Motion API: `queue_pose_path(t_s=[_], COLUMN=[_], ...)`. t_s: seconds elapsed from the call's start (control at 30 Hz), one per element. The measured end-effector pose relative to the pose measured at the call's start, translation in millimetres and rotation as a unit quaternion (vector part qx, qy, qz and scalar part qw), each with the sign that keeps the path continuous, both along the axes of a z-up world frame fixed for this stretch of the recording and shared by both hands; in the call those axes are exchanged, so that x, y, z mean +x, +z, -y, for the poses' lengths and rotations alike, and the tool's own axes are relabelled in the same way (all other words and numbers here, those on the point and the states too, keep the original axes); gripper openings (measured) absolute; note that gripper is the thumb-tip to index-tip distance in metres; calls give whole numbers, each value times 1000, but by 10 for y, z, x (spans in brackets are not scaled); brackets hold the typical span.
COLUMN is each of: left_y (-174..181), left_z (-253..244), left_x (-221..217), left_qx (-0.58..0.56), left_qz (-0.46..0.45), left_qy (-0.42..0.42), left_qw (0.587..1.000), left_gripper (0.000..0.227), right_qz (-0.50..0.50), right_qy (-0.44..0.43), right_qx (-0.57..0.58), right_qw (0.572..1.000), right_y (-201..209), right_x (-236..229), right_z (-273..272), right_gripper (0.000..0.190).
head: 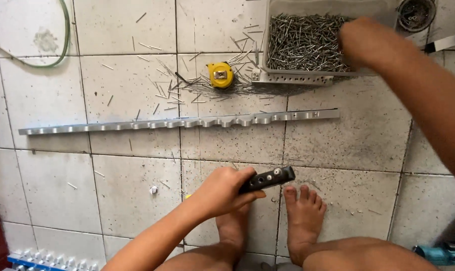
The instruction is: The person sits on a tiled floor and uses a handheld rivet gun to attach metal fasteners to a long, perforated metal strip. They repeatedly pick fasteners from a nearby container, insert them into the tool, and fire the tool to secure the fasteners along the strip.
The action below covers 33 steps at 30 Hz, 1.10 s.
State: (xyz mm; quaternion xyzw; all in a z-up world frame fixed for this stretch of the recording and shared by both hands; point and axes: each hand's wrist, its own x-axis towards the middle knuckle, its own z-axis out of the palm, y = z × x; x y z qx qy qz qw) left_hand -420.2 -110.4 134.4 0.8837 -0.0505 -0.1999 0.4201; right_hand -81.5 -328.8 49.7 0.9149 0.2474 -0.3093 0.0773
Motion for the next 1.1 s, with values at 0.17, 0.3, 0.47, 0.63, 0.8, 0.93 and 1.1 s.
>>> queue_pose_path(t_s=[0.17, 0.3, 0.47, 0.63, 0.8, 0.93, 1.1], left_y=[-9, -6, 71, 5, -39, -61, -107], left_z=[42, 72, 109, 127, 149, 166, 165], left_x=[93, 141, 206, 205, 253, 226, 269], left_qx=[-1, 13, 11, 10, 16, 21, 19], left_qz=[43, 35, 44, 39, 37, 29, 41], left_qy=[-15, -25, -26, -24, -33, -45, -47], left_qw=[999, 999, 999, 999, 999, 998, 998], left_gripper=[33, 32, 30, 30, 28, 28, 28], right_qz=[43, 71, 103, 85, -195, -160, -119], right_qy=[139, 185, 174, 147, 53, 10, 46], right_qx=[-70, -111, -44, 249, 606, 582, 572], right_qw=[987, 974, 978, 953, 769, 797, 810], right_y=[-70, 89, 214, 655, 1164, 1208, 1175], right_x=[92, -53, -62, -433, -1655, -1913, -1868], right_z=[128, 190, 302, 483, 265, 266, 258], right_gripper=[15, 12, 16, 18, 33, 34, 36])
